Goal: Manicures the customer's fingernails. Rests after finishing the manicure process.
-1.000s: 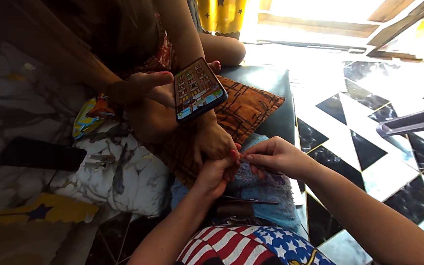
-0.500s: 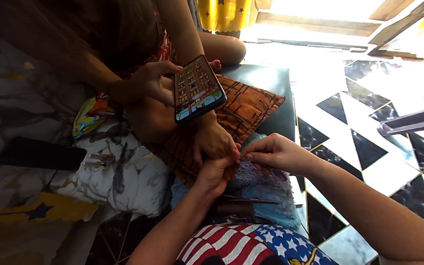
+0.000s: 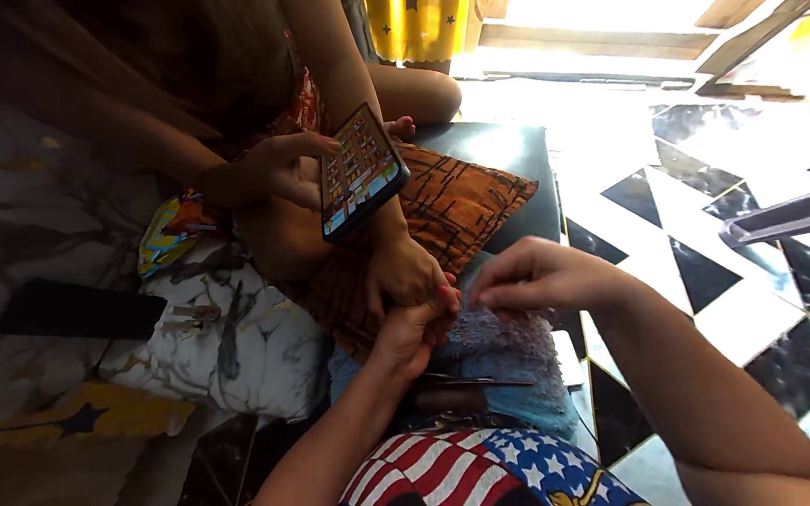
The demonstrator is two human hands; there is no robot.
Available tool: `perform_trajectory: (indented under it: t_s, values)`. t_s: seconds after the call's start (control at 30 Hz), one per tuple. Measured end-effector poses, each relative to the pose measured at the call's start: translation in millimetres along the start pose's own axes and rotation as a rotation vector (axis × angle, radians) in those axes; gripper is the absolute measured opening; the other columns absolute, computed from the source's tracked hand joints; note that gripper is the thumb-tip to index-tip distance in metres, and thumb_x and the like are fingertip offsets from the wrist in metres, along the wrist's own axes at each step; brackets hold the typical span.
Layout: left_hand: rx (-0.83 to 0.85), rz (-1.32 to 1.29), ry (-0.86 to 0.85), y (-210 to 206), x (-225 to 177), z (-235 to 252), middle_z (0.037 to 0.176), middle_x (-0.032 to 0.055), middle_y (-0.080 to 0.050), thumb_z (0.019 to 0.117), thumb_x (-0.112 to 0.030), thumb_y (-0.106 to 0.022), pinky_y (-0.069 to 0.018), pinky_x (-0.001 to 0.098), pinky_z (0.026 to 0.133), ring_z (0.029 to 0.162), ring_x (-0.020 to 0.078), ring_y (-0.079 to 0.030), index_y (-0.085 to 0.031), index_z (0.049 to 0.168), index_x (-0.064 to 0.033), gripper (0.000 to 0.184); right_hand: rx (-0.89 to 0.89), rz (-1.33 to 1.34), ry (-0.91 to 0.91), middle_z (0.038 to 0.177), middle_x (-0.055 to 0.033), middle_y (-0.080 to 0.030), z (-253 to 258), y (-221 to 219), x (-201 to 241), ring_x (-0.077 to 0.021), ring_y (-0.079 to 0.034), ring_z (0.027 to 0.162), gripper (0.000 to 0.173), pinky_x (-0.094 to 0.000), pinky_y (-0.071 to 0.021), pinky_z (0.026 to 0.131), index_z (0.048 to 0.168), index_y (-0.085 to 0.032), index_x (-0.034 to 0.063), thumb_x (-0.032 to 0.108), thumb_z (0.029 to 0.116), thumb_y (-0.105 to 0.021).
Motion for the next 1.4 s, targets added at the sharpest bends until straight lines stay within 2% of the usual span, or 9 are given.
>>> perform_trajectory:
  t_s: [0.1,0.17,0.3,0.43,0.5,0.6,0.8,0.97,1.4]
  values:
    - [0.014,0.014,-0.002,0.0,0.9,1.3,0.084,0.0097,-0.07,0.1013,-0.004,-0.057,-0.0546,0.0217,0.059,0.067,0.0112,-0.066,-0.07,0.099,-0.0006,0.014,-0.381,0.282,0.332,0.073,-0.0013,-0.068,3.5,-6.7,12.8,-0.0065,-0.064,0.058,0.02,-0.022,-0.0575,0.054,0.109,-0.072,0.0076,0.019,0.104,-0.057]
    - [-0.011,0.02,-0.008,-0.4,0.6,1.1,0.076,0.0086,-0.069,0.1011,-0.003,-0.057,-0.0547,0.0221,0.057,0.061,0.0109,-0.064,-0.07,0.092,-0.0013,0.016,-0.502,0.344,0.423,0.076,-0.0026,-0.068,10.0,-23.2,6.3,-0.0083,-0.065,0.06,0.02,-0.024,-0.0582,0.055,0.114,-0.07,0.0094,0.019,0.1047,-0.055]
    - [-0.076,0.022,-0.024,-0.2,0.3,-3.2,0.065,0.0041,-0.066,0.0989,0.002,-0.052,-0.0524,0.0214,0.051,0.052,0.0079,-0.06,-0.065,0.085,-0.0048,0.02,-0.45,0.339,0.331,0.074,0.002,-0.068,5.4,-58.0,-23.5,-0.0034,-0.063,0.061,0.024,-0.0204,-0.0551,0.057,0.113,-0.07,0.0028,0.018,0.1063,-0.053]
    - [-0.014,-0.002,-0.007,1.9,0.6,-1.1,0.087,0.0093,-0.072,0.1018,-0.001,-0.053,-0.0557,0.0218,0.058,0.067,0.0104,-0.067,-0.068,0.105,-0.0008,0.014,-0.541,0.012,0.163,0.076,0.0046,-0.065,-30.2,-65.7,-37.3,0.0003,-0.059,0.065,0.037,-0.0178,-0.0517,0.061,0.105,-0.073,0.0028,0.026,0.1099,-0.044]
    - [0.015,-0.012,-0.007,3.8,1.9,1.1,0.088,0.0108,-0.072,0.1019,-0.001,-0.052,-0.0575,0.0245,0.061,0.071,0.0132,-0.069,-0.067,0.104,-0.0003,0.015,-0.659,-0.282,0.002,0.08,0.0047,-0.065,-46.4,-65.6,-38.2,-0.0022,-0.059,0.073,0.038,-0.0234,-0.0498,0.067,0.101,-0.072,0.0112,0.033,0.1089,-0.043]
    - [0.023,-0.017,-0.004,4.2,2.9,2.2,0.087,0.01,-0.071,0.1031,-0.002,-0.051,-0.0587,0.0254,0.064,0.071,0.0138,-0.069,-0.067,0.102,-0.0012,0.017,-0.748,-0.525,-0.042,0.089,-0.0017,-0.063,-53.9,-68.2,-34.1,-0.0125,-0.061,0.087,0.036,-0.0325,-0.05,0.077,0.102,-0.07,0.0109,0.036,0.1074,-0.044]
    - [0.033,-0.056,-0.01,4.6,3.4,1.2,0.084,0.0111,-0.071,0.103,-0.002,-0.05,-0.0593,0.0262,0.062,0.069,0.0149,-0.07,-0.067,0.101,-0.0001,0.018,-0.745,-0.334,0.007,0.087,0.0025,-0.073,-46.5,-68.8,-41.2,-0.0014,-0.068,0.077,0.03,-0.0207,-0.057,0.07,0.105,-0.069,0.0102,0.033,0.1063,-0.051]
    - [0.014,-0.071,-0.013,3.0,4.1,0.9,0.083,0.0117,-0.072,0.103,-0.002,-0.05,-0.0595,0.0266,0.061,0.068,0.0156,-0.071,-0.068,0.098,0.0001,0.019,-0.847,-0.464,0.065,0.072,-0.0005,-0.071,-41.7,-75.6,-48.5,-0.0083,-0.064,0.059,0.029,-0.0289,-0.0553,0.057,0.114,-0.075,0.0089,0.028,0.1023,-0.057]
    - [0.026,-0.096,-0.024,3.1,4.6,1.7,0.084,0.0122,-0.072,0.1014,-0.001,-0.052,-0.0594,0.0267,0.061,0.069,0.0153,-0.071,-0.069,0.098,0.0,0.018,-0.879,-0.392,0.128,0.085,-0.0015,-0.076,-40.2,-79.9,-43.5,-0.0038,-0.071,0.074,0.03,-0.0214,-0.0607,0.07,0.116,-0.076,0.0046,0.022,0.1043,-0.054]
Point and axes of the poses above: each hand's wrist, its own z-axis towards the middle knuckle, its own y-axis out of the back of the hand, x = y × z, the point moved 5 cm from there along z, towards the middle knuckle
